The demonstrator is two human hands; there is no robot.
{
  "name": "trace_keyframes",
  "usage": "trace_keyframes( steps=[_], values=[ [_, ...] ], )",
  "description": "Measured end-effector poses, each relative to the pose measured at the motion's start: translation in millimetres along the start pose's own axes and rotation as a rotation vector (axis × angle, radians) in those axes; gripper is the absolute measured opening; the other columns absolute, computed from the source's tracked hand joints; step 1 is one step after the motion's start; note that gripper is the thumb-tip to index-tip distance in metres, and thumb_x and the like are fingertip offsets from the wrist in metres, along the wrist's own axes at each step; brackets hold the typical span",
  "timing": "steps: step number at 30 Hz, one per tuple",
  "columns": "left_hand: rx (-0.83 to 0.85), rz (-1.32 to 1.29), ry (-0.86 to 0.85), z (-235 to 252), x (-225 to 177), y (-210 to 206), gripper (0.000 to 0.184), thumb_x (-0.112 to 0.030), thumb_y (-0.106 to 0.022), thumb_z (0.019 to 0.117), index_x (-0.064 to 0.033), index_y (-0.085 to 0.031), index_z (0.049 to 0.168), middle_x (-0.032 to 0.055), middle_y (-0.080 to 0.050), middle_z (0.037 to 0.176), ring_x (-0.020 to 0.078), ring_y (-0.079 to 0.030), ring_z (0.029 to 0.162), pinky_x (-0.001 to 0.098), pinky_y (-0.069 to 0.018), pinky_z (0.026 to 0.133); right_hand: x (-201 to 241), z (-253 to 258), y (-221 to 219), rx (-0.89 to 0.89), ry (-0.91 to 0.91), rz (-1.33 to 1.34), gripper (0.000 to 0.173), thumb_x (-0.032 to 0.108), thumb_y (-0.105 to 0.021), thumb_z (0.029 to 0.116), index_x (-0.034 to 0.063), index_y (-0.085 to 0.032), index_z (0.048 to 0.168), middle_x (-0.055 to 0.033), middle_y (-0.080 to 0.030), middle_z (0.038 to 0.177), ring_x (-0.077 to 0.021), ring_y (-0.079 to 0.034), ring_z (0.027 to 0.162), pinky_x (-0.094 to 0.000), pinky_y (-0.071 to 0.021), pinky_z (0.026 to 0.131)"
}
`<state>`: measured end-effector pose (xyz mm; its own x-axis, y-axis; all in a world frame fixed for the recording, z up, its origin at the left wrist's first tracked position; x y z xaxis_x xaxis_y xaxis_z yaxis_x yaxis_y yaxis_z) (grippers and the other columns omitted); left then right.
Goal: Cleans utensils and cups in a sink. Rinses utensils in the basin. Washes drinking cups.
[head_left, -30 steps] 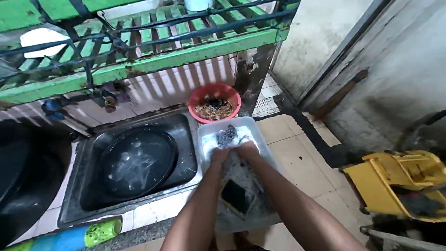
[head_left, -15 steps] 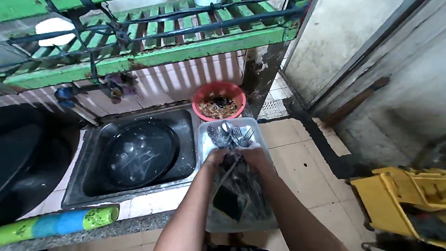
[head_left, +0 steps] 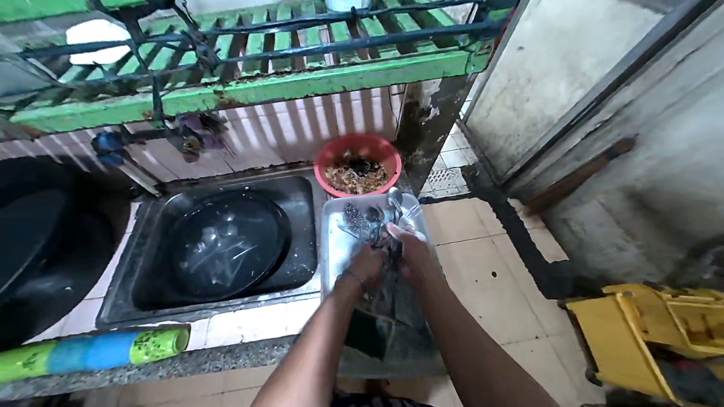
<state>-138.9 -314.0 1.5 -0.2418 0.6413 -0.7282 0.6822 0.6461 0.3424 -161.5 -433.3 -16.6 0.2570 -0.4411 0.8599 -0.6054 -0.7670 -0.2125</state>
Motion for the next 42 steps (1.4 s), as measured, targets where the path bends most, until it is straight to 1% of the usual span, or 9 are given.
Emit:
trace_keyframes(
  steps=[2,8,11,15,20,25,31,39,42],
  values=[
    [-0.043,0.059,-0.05,-7.3,-0.3,-12.8,0.045,-0.031,-0.043,0.112,0.0003,-0.053,0.143,0.0279,-0.064,0.126,0.0405,-0.065,0.111,0.0584,-0.051,0.098,2.2,-3.2,-2.1,-0.041,0.033,-0.098,0.036,0.026,-0.073,0.0956,0.0016,-0.06,0.118,-0.011,-0.065,0.088,-0.0178,-0.062,0.071,-0.0374,-0.055,0.063],
    [0.031,-0.044,0.11,-9.0,29.5,-25.8,0.049,-0.04,-0.04,0.1123,-0.0031,-0.049,0.143,0.0171,-0.065,0.094,0.0249,-0.065,0.074,0.0424,-0.0579,0.071,-9.0,-16.2,9.1,0.0,-0.018,-0.329,0.061,0.035,-0.077,0.0931,0.0029,-0.054,0.139,-0.0198,-0.067,0.118,-0.0298,-0.066,0.1,-0.0517,-0.0561,0.086],
    [0.043,0.181,0.144,-20.6,36.4,-15.3,0.054,-0.045,-0.035,0.1123,-0.0018,-0.055,0.137,0.0197,-0.069,0.108,0.0295,-0.07,0.093,0.0475,-0.0581,0.087,-18.8,-31.8,12.6,0.049,-0.1,-0.37,0.035,0.032,-0.07,0.099,0.0004,-0.066,0.113,-0.0108,-0.067,0.084,-0.0179,-0.063,0.068,-0.0373,-0.0555,0.064],
    [-0.101,0.442,0.051,-46.2,18.6,7.8,0.054,-0.045,-0.054,0.1058,0.0,-0.059,0.136,0.0244,-0.066,0.125,0.0393,-0.065,0.117,0.0588,-0.0509,0.102,-20.5,-35.3,16.4,0.068,-0.043,-0.367,0.043,0.045,-0.059,0.1038,0.0025,-0.062,0.097,-0.0048,-0.055,0.062,-0.0142,-0.052,0.049,-0.0317,-0.0488,0.048],
    [-0.259,-0.107,-0.386,-38.8,21.2,20.5,0.049,-0.003,-0.063,0.0962,0.0004,-0.052,0.143,0.0194,-0.061,0.139,0.0285,-0.065,0.122,0.0462,-0.0537,0.104,4.9,-40.1,11.7,0.064,0.251,-0.273,0.043,0.049,-0.062,0.0997,0.0064,-0.06,0.101,-0.0014,-0.049,0.062,-0.0129,-0.046,0.047,-0.0334,-0.0451,0.046],
    [-0.39,-0.61,-0.497,-30.8,31.7,25.7,0.044,-0.025,-0.051,0.1072,0.001,-0.05,0.143,0.0172,-0.067,0.127,0.0226,-0.068,0.111,0.0415,-0.0563,0.098,9.5,-47.3,-1.9,-0.038,0.649,-0.436,0.07,0.037,-0.082,0.0811,-0.0027,-0.056,0.132,-0.0081,-0.067,0.091,-0.0136,-0.063,0.076,-0.0371,-0.0573,0.073],
    [-0.229,-0.369,-0.308,-31.1,37.0,5.6,0.061,-0.031,-0.068,0.0998,-0.0032,-0.046,0.149,0.0164,-0.065,0.133,0.0254,-0.065,0.117,0.0455,-0.0543,0.101,-28.8,-28.1,-3.4,0.079,0.307,-0.977,0.037,0.029,-0.061,0.1034,-0.0055,-0.067,0.113,-0.0268,-0.069,0.102,-0.0416,-0.068,0.099,-0.0606,-0.0533,0.089],
    [-0.284,-0.559,-0.156,-7.2,24.7,3.2,0.042,-0.038,-0.053,0.1076,-0.0004,-0.073,0.105,0.0133,-0.073,0.098,0.0219,-0.068,0.092,0.0443,-0.0548,0.087,-18.8,-66.7,-28.6,0.314,0.34,-1.08,0.041,0.018,-0.058,0.1043,-0.0031,-0.053,0.139,-0.0269,-0.066,0.121,-0.0402,-0.067,0.111,-0.058,-0.0529,0.097],
    [-0.343,-0.872,-0.212,1.2,9.8,26.5,0.041,-0.032,-0.046,0.111,-0.0038,-0.061,0.086,0.004,-0.064,0.069,0.015,-0.066,0.065,0.0352,-0.0597,0.068,-27.0,-75.7,-15.8,0.376,0.171,-1.064,0.04,0.029,-0.058,0.1056,0.0014,-0.058,0.135,-0.0218,-0.068,0.113,-0.0335,-0.069,0.099,-0.0534,-0.056,0.09]
  ],
)
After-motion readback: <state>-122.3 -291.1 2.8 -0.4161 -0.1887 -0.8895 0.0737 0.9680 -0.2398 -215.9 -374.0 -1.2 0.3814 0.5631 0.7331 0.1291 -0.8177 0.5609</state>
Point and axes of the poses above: each hand's wrist, its own z-axis towards the middle knuckle, its own y-axis out of the back of the hand, x = y × z, the point moved 4 cm from there along z, towards the middle knuckle
